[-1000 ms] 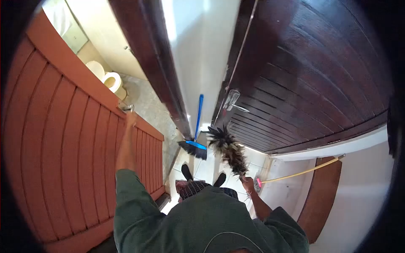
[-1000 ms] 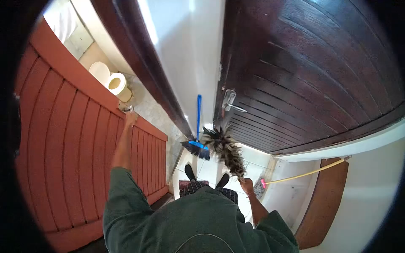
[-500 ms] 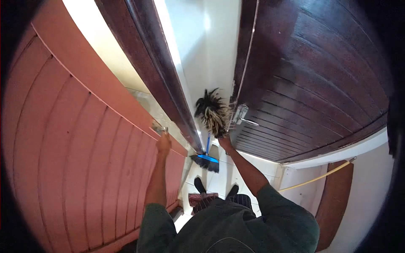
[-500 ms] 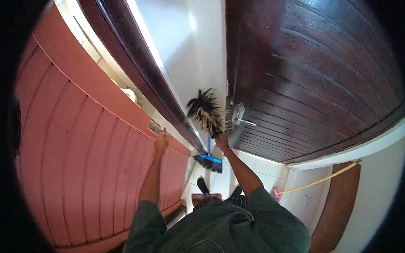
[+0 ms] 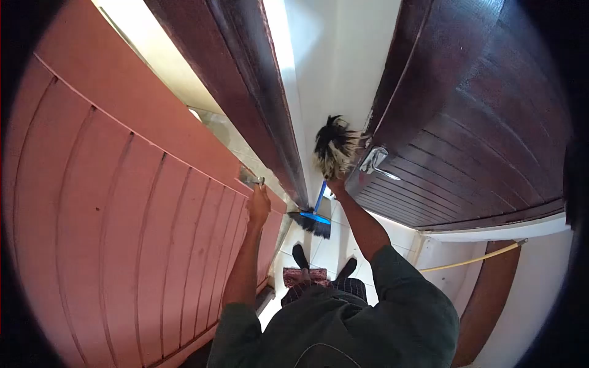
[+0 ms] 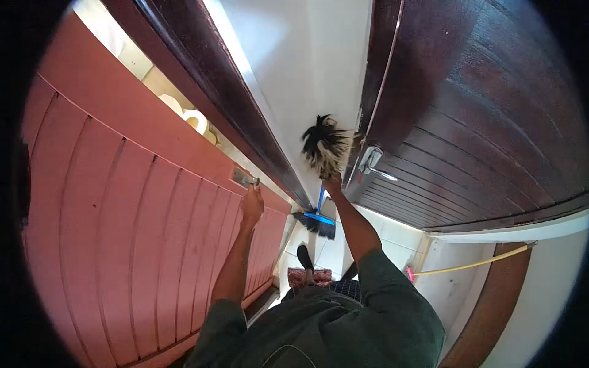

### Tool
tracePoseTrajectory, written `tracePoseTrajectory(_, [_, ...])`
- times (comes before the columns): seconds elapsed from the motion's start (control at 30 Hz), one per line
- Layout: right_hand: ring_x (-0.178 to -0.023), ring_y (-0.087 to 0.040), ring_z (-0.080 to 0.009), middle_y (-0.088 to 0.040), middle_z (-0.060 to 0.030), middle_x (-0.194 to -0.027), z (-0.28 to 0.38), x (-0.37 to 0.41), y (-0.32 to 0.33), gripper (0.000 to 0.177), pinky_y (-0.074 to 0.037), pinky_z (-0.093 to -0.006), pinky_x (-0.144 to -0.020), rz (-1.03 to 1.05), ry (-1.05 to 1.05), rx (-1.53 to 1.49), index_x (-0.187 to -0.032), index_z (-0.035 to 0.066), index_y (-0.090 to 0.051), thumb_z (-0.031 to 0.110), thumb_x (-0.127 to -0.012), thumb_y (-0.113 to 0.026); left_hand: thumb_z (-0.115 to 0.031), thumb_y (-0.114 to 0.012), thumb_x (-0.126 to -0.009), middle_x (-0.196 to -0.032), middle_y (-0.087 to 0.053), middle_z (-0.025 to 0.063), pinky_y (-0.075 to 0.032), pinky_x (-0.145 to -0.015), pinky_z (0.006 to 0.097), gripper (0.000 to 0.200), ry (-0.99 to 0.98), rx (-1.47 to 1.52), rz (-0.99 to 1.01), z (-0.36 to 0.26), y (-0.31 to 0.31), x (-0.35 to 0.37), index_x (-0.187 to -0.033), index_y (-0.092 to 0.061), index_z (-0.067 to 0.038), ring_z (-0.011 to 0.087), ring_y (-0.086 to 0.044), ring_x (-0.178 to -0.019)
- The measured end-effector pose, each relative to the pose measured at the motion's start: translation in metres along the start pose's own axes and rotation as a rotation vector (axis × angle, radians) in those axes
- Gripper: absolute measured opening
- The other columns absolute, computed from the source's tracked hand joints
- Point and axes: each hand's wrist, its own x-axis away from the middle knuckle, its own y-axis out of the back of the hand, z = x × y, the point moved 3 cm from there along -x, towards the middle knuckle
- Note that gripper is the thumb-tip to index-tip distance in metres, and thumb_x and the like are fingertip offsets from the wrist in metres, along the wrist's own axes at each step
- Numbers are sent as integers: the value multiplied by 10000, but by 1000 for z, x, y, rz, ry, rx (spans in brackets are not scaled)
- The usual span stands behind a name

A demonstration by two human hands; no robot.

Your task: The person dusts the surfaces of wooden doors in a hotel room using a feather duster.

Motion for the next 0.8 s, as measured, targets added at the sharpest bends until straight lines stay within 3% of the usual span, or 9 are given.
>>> tracePoseTrajectory(0.1, [-860,-648,-327,-708,-96,-937,-26,7,27,335,-472,-449,-873,-157,-39,-87,-1051,100,-700,296,-787,-637,-331,-396,-1034,-827,-647,266,-458,-714,581,320,2,50,19,-2,3,0,-1038,-481,-22,488,-631,-788])
tracePoseTrajectory(0.2, [-1087,-581,-297,-637,-84,-1174,-83,11,37,422,-422,-446,-1018,-134,-188,-109,-1207,80,-606,316,-861,-553,-338,-395,-1033,-787,-643,253,-455,-704,588,307,13,81,21,18,-20,-9,-1015,-466,-40,477,-635,-778])
tracePoseTrajectory(0.4, [-1085,-578,-308,-624,-122,-1191,36,4,77,453,-437,-437,-1002,85,-239,229,-1237,84,-573,336,-861,-578,-335,-398,-1031,-754,-637,244,-451,-674,593,296,-68,58,-11,-6,-5,11,-1006,-456,-46,452,-643,-746])
tracePoseTrajectory(0.5, [-1087,-577,-309,-619,-138,-1198,46,13,66,456,-441,-438,-994,175,-273,192,-1239,82,-563,343,-866,-582,-329,-402,-1027,-756,-645,244,-456,-677,593,292,-74,-55,-32,-7,-11,15,-1010,-460,-44,456,-649,-753])
tracePoseTrajectory(0.57, [-1092,-577,-304,-620,-143,-1201,-22,24,36,437,-439,-447,-988,164,-363,-375,-1222,75,-566,343,-877,-574,-327,-408,-1022,-790,-652,259,-463,-695,600,290,-20,16,64,-28,6,28,-1036,-470,-45,473,-649,-779])
tracePoseTrajectory(0.63, [-1096,-577,-298,-620,-148,-1205,-91,30,5,420,-437,-456,-982,168,-695,-1313,-1205,69,-569,344,-888,-567,-329,-413,-1016,-824,-658,275,-471,-714,605,296,12,25,120,-29,6,29,-1084,-478,-48,490,-647,-805])
tracePoseTrajectory(0.7, [-1083,-592,-305,-639,-150,-1180,-58,27,15,384,-450,-433,-972,183,-165,-152,-1189,66,-592,286,-875,-569,-333,-418,-1010,-859,-660,293,-479,-735,609,320,22,-34,130,-14,-14,24,-1153,-483,-54,506,-643,-831])
tracePoseTrajectory(0.77, [-1044,-624,-335,-676,-155,-1111,-4,17,38,352,-477,-385,-948,197,32,264,-1164,63,-633,173,-833,-586,-345,-430,-1001,-880,-659,303,-485,-751,608,352,0,-73,102,-24,-12,36,-1190,-491,-55,505,-644,-838])
tracePoseTrajectory(0.8, [-1047,-624,-338,-674,-163,-1112,16,19,54,354,-477,-394,-946,165,-15,211,-1159,64,-634,170,-824,-598,-351,-437,-996,-890,-659,308,-488,-759,607,369,-11,-91,89,-29,-12,41,-1209,-495,-56,505,-644,-842])
